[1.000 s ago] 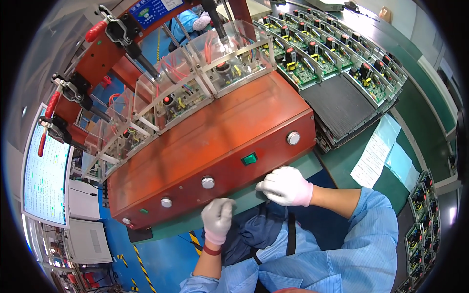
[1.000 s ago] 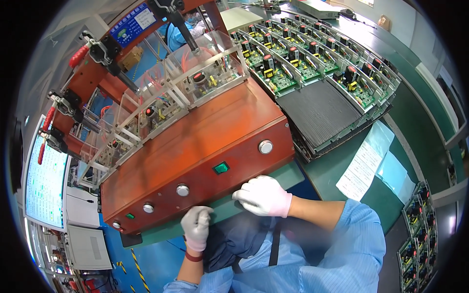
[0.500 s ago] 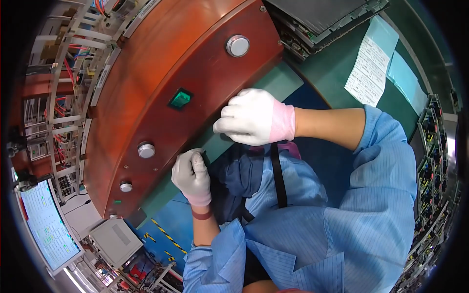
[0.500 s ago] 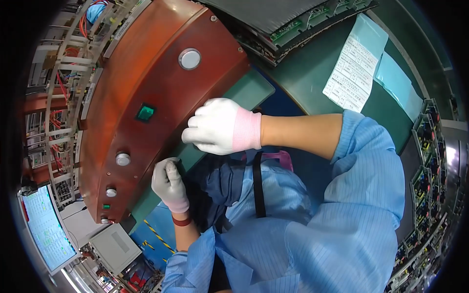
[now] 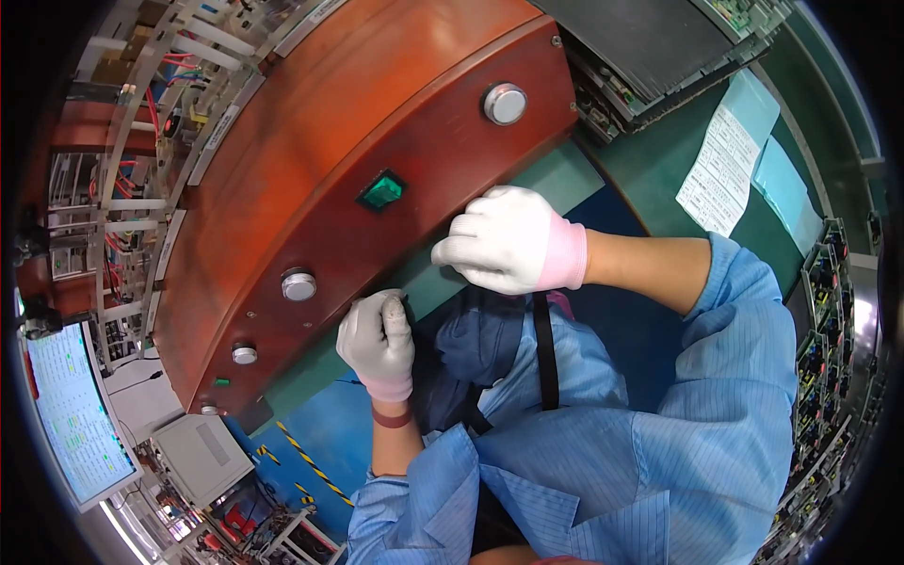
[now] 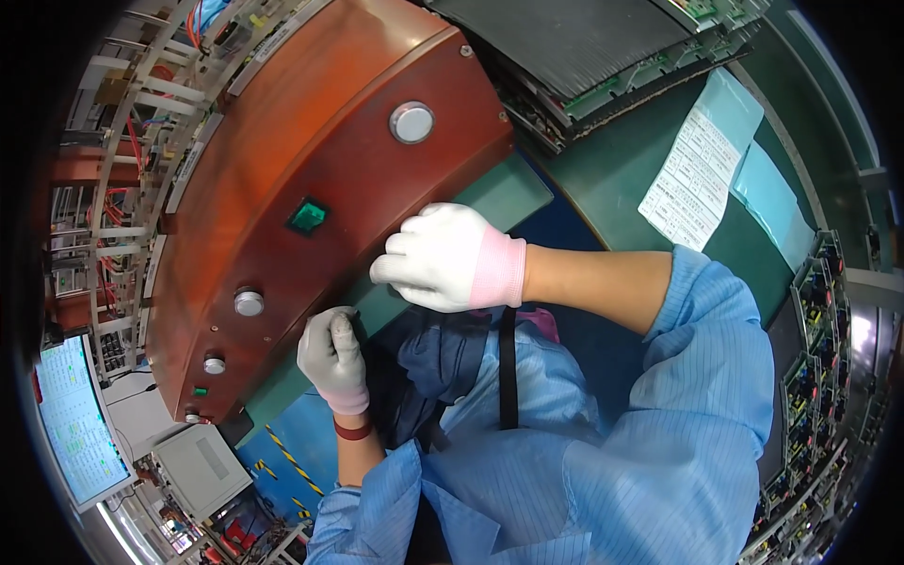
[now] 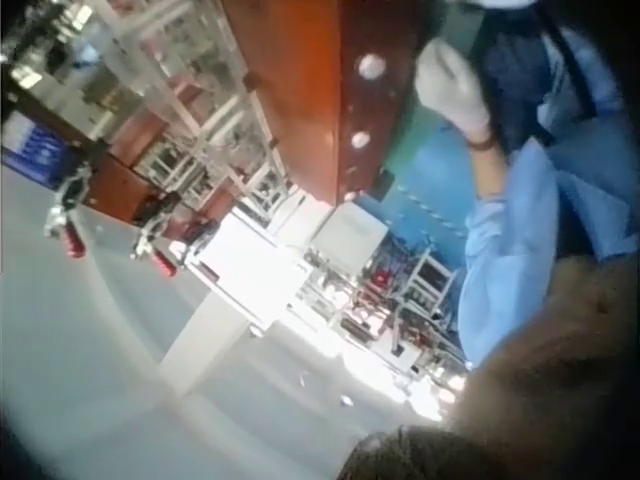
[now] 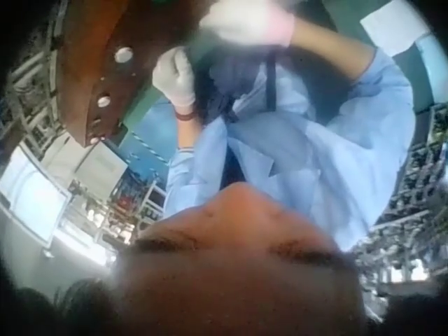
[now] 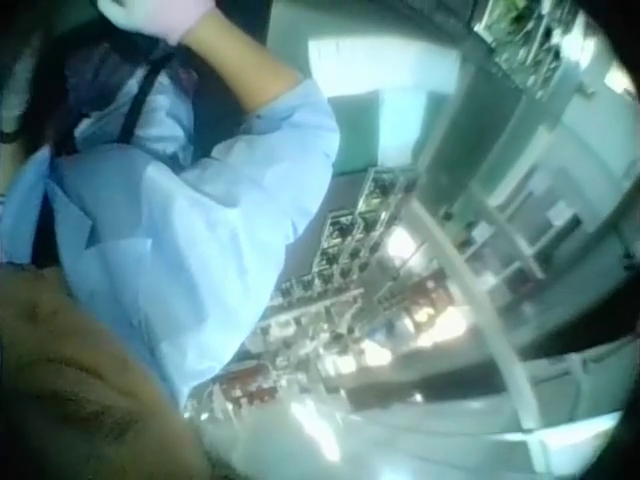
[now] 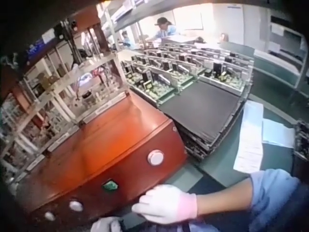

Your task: Testing printed circuit boards using an automated fixture in a manufacturing facility.

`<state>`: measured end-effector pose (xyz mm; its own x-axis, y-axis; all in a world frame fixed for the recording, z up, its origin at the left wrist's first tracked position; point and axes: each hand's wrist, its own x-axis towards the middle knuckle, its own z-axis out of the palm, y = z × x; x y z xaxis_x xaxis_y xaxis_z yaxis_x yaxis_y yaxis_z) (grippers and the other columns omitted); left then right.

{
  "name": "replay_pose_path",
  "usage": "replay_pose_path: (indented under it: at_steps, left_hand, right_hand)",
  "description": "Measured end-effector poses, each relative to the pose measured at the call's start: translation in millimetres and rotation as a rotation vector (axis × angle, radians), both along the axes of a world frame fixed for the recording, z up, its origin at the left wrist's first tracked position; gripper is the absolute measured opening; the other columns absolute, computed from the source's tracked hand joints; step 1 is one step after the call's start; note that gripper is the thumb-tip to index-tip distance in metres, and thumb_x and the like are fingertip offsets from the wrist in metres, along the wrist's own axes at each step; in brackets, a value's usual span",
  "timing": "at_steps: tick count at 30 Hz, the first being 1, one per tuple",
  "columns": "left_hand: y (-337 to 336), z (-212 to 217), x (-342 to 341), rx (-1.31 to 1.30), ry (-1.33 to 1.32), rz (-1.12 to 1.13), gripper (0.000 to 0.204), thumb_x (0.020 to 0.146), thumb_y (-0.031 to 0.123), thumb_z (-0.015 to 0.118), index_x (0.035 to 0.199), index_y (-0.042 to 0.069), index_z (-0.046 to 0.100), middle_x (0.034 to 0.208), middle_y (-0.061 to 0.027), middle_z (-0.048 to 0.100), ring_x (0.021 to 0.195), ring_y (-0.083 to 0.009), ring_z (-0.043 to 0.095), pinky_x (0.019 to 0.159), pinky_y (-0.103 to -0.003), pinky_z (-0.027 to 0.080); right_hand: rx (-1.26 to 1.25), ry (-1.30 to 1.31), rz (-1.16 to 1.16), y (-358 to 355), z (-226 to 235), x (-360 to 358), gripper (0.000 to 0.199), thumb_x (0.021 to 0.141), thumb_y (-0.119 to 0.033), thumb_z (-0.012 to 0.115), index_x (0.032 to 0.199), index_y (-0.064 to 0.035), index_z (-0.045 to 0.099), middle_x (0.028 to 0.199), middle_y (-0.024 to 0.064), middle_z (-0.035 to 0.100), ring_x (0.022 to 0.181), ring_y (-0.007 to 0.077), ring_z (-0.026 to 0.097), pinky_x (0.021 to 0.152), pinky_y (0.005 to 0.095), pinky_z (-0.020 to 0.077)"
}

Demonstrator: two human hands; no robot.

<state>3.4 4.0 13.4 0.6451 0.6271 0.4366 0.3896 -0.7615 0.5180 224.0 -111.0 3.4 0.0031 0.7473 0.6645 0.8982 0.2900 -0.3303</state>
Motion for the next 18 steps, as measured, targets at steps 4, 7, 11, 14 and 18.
replay_pose_path:
  at_steps: [4,7,11,14,18]
  left_hand:
    - [2,2,-1,0.024,0.018,-0.004,0.018,0.093,0.023,0.066,0.086,0.009,0.074,0.080,-0.0017,0.073,0.067,-0.0220,0.060,0.070,-0.031,0.049]
    - [2,0,-2,0.041,0.002,-0.008,0.017,0.092,0.023,0.067,0.086,0.009,0.074,0.079,-0.0015,0.072,0.066,-0.0221,0.060,0.070,-0.031,0.049]
    - [-1,3,-2,0.069,-0.007,-0.014,0.015,0.091,0.022,0.068,0.086,0.010,0.074,0.078,-0.0012,0.072,0.065,-0.0223,0.060,0.069,-0.032,0.049]
    - [-1,4,-1,0.056,0.019,-0.024,0.013,0.089,0.022,0.069,0.085,0.010,0.073,0.078,-0.0011,0.071,0.064,-0.0226,0.059,0.068,-0.032,0.049]
    - [-1,1,-2,0.086,-0.011,-0.029,0.012,0.088,0.021,0.069,0.084,0.010,0.073,0.077,-0.0011,0.070,0.063,-0.0228,0.058,0.066,-0.032,0.048]
  right_hand:
    - [0.024,0.011,0.008,4,0,0,0.020,0.082,-0.014,0.064,0.102,-0.0132,0.068,0.086,0.0025,0.059,0.077,0.0234,0.056,0.073,0.0335,0.0467]
    - [0.030,0.015,0.016,3,3,-1,0.020,0.082,-0.013,0.064,0.101,-0.0130,0.069,0.086,0.0025,0.059,0.077,0.0234,0.056,0.073,0.0331,0.0468]
    - [0.032,0.013,0.021,-1,8,-2,0.020,0.081,-0.011,0.064,0.100,-0.0129,0.070,0.085,0.0026,0.060,0.076,0.0233,0.056,0.073,0.0325,0.0469]
    - [-0.019,0.006,0.005,-1,11,-1,0.020,0.080,-0.010,0.064,0.099,-0.0132,0.070,0.085,0.0027,0.060,0.075,0.0230,0.056,0.073,0.0321,0.0470]
    - [-0.037,-0.013,0.014,-3,15,-2,0.020,0.080,-0.009,0.064,0.099,-0.0133,0.070,0.084,0.0026,0.061,0.074,0.0226,0.057,0.072,0.0318,0.0471]
